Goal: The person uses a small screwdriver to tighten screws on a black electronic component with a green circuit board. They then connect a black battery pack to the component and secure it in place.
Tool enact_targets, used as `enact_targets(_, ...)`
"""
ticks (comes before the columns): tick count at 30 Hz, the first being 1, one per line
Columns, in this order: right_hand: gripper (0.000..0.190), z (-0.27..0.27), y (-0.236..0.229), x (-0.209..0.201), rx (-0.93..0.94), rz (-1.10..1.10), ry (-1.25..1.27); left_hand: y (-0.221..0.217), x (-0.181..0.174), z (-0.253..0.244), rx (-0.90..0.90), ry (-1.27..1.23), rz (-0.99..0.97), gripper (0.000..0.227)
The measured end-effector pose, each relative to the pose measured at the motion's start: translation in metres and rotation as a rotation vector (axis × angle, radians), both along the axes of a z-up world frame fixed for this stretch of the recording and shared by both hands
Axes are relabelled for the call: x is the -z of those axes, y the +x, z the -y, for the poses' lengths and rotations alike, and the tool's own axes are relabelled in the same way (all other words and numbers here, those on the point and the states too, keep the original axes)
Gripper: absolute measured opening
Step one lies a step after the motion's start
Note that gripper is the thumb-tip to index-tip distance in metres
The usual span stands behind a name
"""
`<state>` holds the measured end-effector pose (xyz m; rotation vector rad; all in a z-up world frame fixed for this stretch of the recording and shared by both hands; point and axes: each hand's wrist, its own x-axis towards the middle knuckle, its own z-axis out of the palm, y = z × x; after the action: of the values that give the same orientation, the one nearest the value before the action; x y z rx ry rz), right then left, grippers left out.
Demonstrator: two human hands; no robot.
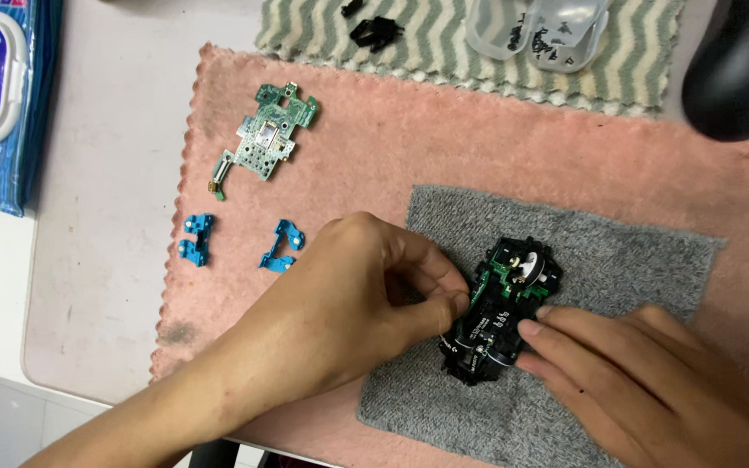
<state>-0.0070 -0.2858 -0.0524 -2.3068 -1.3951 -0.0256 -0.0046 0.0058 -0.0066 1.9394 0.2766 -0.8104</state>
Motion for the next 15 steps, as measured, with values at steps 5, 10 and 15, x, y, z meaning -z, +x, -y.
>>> enact_targets(5, 0.054, 0.004, 0.003, -0.003, -0.02, -0.023, -0.051, -0.002, 0.002, 0.0, 0.015, -0.008, -0.008, 0.013)
enact_targets(10, 0.052, 0.001, -0.005, -0.005, 0.038, -0.061, -0.029, -0.011, 0.015, -0.001, 0.057, -0.09, 0.179, 0.013)
enact_targets(15, 0.05, 0.005, 0.0, -0.003, -0.041, 0.001, -0.049, -0.01, 0.015, 0.001, 0.076, -0.063, 0.196, 0.012)
